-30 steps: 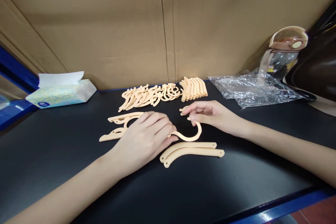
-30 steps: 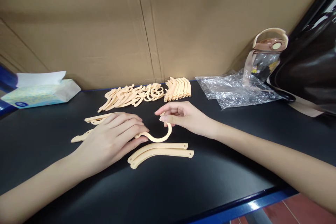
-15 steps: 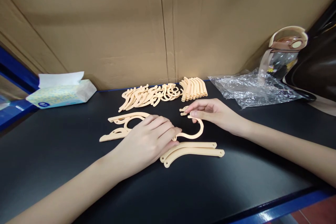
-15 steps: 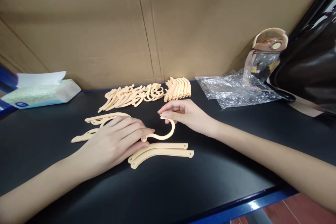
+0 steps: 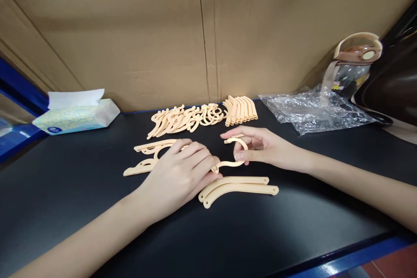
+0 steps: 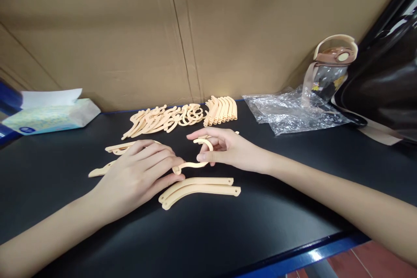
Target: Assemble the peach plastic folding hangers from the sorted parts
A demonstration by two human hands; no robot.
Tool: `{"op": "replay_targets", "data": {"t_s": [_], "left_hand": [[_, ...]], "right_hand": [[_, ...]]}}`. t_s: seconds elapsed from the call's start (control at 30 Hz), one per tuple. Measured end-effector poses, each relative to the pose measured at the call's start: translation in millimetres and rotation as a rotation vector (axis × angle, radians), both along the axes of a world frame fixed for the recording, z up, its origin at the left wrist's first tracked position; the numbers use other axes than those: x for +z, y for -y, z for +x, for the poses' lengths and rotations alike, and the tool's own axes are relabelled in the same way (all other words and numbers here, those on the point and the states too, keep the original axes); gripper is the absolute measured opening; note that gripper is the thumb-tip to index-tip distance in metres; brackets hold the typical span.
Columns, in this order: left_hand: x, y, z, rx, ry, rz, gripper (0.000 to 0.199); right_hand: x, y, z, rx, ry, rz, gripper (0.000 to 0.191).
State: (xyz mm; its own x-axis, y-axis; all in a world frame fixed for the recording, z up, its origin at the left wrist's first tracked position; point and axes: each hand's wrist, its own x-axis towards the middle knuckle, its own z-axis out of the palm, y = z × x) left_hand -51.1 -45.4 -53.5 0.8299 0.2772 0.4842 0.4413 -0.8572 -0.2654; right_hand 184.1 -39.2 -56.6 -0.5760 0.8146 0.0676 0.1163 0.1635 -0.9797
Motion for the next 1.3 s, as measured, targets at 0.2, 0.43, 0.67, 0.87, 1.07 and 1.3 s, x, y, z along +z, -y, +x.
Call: {"op": "replay_targets", "data": {"t_s": [0.2, 0.43, 0.67, 0.87, 1.07, 1.3], "left_hand": [[-0.2, -1.0, -0.6, 0.003, 0.003, 0.010, 0.019], [0.0, -1.2, -0.8, 0.004, -0.002, 0.004, 0.020], [2.4, -0.3, -0.7, 0.004, -0.018, -0.017, 0.021], [1.9, 0.5, 0.7, 0.011, -0.022, -0.036, 0.021], [1.3, -1.0, -1.0, 0.026, 0.027, -0.037, 0.017], [4.1, 1.4, -1.5, 0.011, 0.034, -0.181, 0.025]], "right_hand": [[-1.6, -2.0, 0.0, -0.012, -0.030, -0.044, 0.056], [-2.9, -5.6, 3.8, 0.014, 0.076, -0.045, 0.034], [-2.0, -4.0, 4.3, 0.090, 0.155, 0.076, 0.020], [-3.4, -4.5, 4.3, 0.004, 0.122, 0.089, 0.019], [-1.5, -5.8, 3.2, -0.153, 0.083, 0.082, 0.023], [-1.6, -9.4, 4.4, -0.223, 0.068, 0.096, 0.024]]}}
